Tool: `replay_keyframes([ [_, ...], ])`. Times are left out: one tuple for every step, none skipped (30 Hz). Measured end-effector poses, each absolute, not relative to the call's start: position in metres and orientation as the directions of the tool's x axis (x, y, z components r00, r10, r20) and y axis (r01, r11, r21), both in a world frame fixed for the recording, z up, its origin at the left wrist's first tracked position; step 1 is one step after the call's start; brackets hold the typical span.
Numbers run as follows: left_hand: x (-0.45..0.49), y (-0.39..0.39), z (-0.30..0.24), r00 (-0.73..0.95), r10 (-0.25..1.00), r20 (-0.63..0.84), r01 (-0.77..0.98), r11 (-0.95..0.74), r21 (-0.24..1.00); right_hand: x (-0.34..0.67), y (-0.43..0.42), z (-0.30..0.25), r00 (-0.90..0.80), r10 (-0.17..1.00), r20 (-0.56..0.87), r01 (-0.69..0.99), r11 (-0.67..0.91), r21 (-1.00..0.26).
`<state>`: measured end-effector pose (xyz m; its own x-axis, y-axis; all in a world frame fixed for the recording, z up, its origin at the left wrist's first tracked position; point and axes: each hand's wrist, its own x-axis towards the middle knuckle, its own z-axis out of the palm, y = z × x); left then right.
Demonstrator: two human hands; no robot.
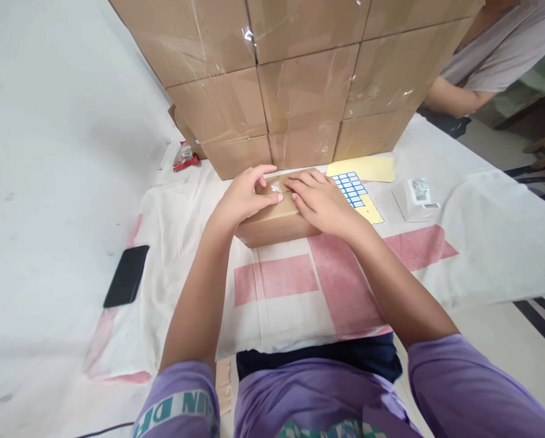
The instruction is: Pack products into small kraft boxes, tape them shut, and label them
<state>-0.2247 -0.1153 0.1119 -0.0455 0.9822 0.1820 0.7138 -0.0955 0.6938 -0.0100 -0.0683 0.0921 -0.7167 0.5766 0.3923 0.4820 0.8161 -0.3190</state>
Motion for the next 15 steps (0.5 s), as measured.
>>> replay_keyframes([
  [-0.225,-0.114,0.113,-0.048,0.984,0.17,0.706,-0.087,0.703,-0.01,-0.068,0.092,-0.717,0.577,0.391,0.482,0.816,-0.32],
  [-0.225,-0.113,0.113,-0.06,0.985,0.163,0.699,-0.075,0.711,-0.01,-0.068,0.092,-0.717,0.577,0.391,0.482,0.816,-0.319],
  [-0.226,-0.111,0.113,-0.081,0.984,0.16,0.694,-0.06,0.717,-0.01,-0.068,0.092,-0.718,0.576,0.392,0.482,0.817,-0.316],
  [-0.225,-0.109,0.113,-0.107,0.981,0.164,0.688,-0.047,0.724,-0.01,-0.068,0.092,-0.718,0.574,0.393,0.483,0.818,-0.313],
  [-0.225,-0.107,0.113,-0.137,0.975,0.172,0.683,-0.033,0.729,-0.01,-0.068,0.092,-0.72,0.572,0.393,0.482,0.82,-0.309],
  [-0.225,-0.104,0.113,-0.167,0.969,0.181,0.684,-0.018,0.729,-0.01,-0.068,0.091,-0.721,0.57,0.394,0.482,0.821,-0.305],
  [-0.225,-0.102,0.113,-0.191,0.964,0.187,0.691,-0.004,0.723,-0.01,-0.068,0.091,-0.721,0.569,0.396,0.483,0.822,-0.301],
  [-0.225,-0.099,0.114,-0.206,0.96,0.188,0.705,0.013,0.709,-0.01,-0.068,0.091,-0.721,0.568,0.397,0.484,0.823,-0.299],
  [-0.226,-0.096,0.115,-0.221,0.959,0.18,0.721,0.036,0.692,-0.01,-0.068,0.091,-0.721,0.568,0.397,0.484,0.823,-0.299],
  [-0.226,-0.093,0.116,-0.234,0.958,0.167,0.739,0.064,0.671,-0.01,-0.067,0.091,-0.721,0.568,0.397,0.483,0.823,-0.299],
  [-0.226,-0.09,0.118,-0.246,0.958,0.149,0.759,0.094,0.645,-0.009,-0.067,0.091,-0.721,0.567,0.399,0.481,0.824,-0.301],
  [-0.226,-0.088,0.12,-0.26,0.956,0.133,0.781,0.127,0.612,-0.009,-0.066,0.091,-0.72,0.566,0.401,0.479,0.824,-0.302],
  [-0.226,-0.085,0.121,-0.277,0.953,0.124,0.804,0.159,0.574,-0.009,-0.066,0.091,-0.72,0.564,0.404,0.477,0.825,-0.303],
  [-0.225,-0.082,0.122,-0.291,0.949,0.124,0.826,0.184,0.534,-0.009,-0.065,0.091,-0.719,0.564,0.406,0.476,0.825,-0.304],
  [-0.224,-0.08,0.123,-0.3,0.945,0.129,0.845,0.2,0.497,-0.01,-0.065,0.091,-0.718,0.564,0.409,0.476,0.826,-0.303],
])
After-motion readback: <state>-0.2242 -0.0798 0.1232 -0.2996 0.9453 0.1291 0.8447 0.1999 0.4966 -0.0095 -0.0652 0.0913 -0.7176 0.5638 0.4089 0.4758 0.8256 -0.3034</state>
